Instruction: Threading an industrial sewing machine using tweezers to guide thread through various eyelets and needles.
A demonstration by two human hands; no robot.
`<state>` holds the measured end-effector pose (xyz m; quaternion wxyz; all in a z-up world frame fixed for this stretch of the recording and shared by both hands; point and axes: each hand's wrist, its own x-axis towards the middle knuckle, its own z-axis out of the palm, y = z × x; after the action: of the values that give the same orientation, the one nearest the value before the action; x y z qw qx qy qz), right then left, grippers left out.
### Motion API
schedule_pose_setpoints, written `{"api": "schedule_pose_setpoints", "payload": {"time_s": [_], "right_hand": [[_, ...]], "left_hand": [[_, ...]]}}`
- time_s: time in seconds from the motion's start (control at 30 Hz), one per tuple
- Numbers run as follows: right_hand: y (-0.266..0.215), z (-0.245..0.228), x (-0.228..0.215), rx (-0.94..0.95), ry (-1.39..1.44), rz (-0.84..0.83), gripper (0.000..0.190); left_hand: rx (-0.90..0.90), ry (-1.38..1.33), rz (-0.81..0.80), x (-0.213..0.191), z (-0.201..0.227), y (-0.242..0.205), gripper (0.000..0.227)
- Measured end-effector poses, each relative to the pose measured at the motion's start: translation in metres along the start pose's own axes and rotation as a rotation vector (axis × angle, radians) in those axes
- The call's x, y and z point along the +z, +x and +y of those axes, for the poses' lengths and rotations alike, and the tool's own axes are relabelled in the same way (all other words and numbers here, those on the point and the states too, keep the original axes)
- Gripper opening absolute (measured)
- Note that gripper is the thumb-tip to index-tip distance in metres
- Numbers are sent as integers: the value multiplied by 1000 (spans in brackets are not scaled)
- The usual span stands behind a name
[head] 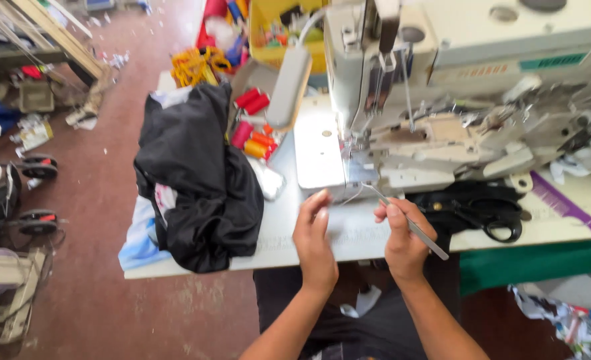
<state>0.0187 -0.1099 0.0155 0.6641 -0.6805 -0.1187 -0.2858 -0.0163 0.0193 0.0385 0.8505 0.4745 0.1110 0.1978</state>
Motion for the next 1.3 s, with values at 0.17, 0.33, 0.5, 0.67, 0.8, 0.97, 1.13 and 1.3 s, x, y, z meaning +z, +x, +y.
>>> {"api": "schedule_pose_setpoints", "payload": {"time_s": [0.17, 0.33, 0.5, 0.67, 0.8, 0.97, 1.13, 1.3], "right_hand": [[44, -20, 8, -141, -94, -54, 17], [53, -8, 25, -34, -121, -99, 15], [52, 9, 27, 44, -178, -79, 14], [52, 15, 25, -27, -201, -95, 15], [53, 18, 25, -31, -203, -101, 14], [53, 19, 28, -54, -204, -102, 15], [53, 21, 27, -59, -217, -108, 15], [53, 21, 27, -64, -226, -103, 15]], "left_hand": [[448, 608, -111, -9, 31, 51, 21], [427, 860, -383, 11, 20, 134, 29], [403, 1010, -499, 17, 6, 150, 20], [400, 976, -516, 17, 10, 145, 23], [393, 973, -522, 16, 10, 145, 24], [395, 986, -526, 16, 12, 145, 25], [425, 972, -535, 17, 15, 142, 25], [427, 963, -529, 17, 13, 143, 25]]}}
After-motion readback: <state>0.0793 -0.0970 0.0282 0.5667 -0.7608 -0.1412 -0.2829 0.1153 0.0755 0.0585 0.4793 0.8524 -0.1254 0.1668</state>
